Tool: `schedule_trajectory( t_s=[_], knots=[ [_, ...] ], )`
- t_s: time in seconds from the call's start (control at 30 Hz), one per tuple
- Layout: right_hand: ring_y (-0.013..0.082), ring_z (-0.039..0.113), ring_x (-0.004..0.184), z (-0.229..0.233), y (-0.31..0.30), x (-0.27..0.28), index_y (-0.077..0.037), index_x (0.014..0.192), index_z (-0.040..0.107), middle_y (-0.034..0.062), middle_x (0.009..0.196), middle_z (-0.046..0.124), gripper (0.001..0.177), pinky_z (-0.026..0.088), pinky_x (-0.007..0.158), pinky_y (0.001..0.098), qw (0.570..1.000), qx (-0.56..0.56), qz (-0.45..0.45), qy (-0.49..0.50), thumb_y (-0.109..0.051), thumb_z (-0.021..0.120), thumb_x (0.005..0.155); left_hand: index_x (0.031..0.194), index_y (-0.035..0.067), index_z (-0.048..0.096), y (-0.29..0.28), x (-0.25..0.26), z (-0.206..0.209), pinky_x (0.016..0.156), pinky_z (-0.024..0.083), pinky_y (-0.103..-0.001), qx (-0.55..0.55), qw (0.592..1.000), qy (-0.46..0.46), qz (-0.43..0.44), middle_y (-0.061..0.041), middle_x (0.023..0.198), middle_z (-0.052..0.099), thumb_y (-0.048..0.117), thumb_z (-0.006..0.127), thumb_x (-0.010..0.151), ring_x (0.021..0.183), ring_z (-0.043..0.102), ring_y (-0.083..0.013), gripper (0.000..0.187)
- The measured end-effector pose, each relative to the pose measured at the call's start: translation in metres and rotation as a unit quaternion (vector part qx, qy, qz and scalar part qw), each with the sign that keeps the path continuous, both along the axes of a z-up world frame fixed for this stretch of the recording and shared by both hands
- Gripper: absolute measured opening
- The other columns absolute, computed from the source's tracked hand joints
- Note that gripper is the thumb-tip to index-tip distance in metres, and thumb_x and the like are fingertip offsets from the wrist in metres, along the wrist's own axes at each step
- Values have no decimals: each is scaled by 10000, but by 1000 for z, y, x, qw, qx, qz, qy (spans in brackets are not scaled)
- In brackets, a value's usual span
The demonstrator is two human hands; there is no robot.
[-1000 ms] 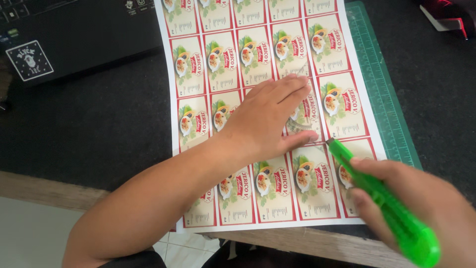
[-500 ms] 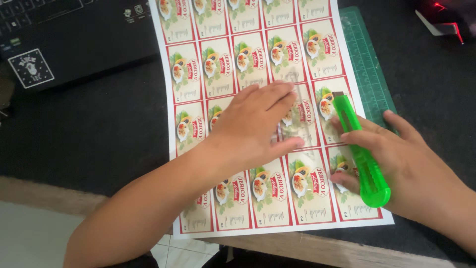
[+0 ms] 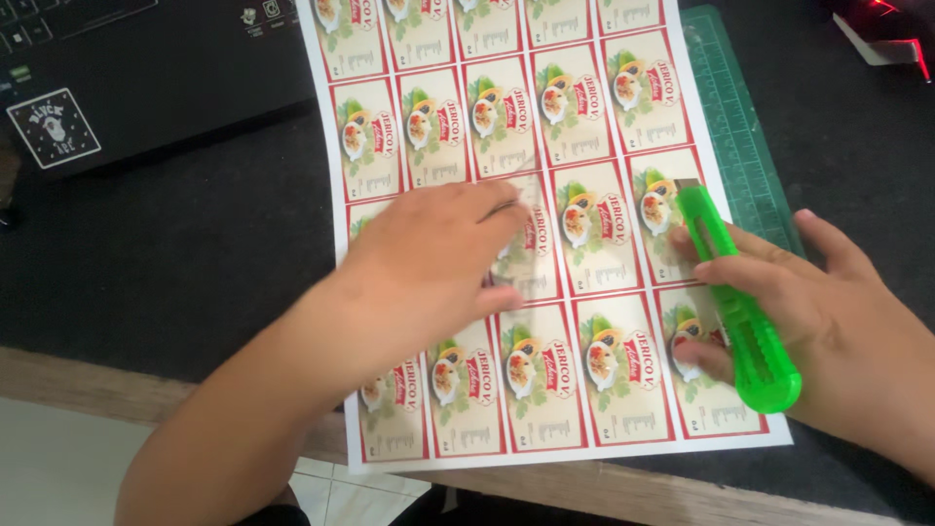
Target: The person retrieves a printed sheet of labels from an Epson printer, places it on a green cutting mat, and uses a green utility knife to cut the sheet into individual labels along the printed grid lines.
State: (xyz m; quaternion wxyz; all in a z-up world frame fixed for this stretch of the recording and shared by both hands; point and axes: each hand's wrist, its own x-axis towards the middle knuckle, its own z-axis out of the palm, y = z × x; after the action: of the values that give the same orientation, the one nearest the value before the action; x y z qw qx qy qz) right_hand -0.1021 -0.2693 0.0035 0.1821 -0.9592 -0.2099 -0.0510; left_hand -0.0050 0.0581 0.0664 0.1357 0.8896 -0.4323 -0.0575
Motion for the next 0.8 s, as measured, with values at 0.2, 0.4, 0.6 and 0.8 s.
schedule_trajectory(
  t_s=[0.2,0.4,0.6,0.8],
  knots=[
    [182,672,1168,-3,3,-1,-177,1242,511,14,1397,665,730,302,1236,649,999,-32,-31,-14,-480,815,652,1238,62,642,13,6,-8,1051,429,-480,-28,999,-41,-15,-136,1353,573,407,795,803,1280,534,-343,576],
    [187,650,1233,-5,2,-1,-176,1265,509,19,1458,639,738,299,1212,666,999,-23,-17,-19,-473,809,660,1329,8,577,2,7,-27,1107,401,-489,-116,992,-46,-6,-203,1442,495,468,793,844,1359,470,-390,703],
    [185,627,1280,-2,2,-1,-202,1281,489,15,1475,624,736,294,1195,661,1000,-22,-6,-12,-489,793,675,1317,28,553,-2,-6,-16,1114,383,-477,12,991,66,115,-193,1390,502,532,754,824,1362,442,-361,733],
    [207,647,1238,-3,2,-1,-200,1280,489,34,1461,622,755,286,1211,658,998,-67,-16,10,-502,792,658,1462,-70,474,-2,-4,-28,1211,296,-511,-109,994,1,-3,-252,1550,432,458,733,943,1463,387,-399,784]
  ],
)
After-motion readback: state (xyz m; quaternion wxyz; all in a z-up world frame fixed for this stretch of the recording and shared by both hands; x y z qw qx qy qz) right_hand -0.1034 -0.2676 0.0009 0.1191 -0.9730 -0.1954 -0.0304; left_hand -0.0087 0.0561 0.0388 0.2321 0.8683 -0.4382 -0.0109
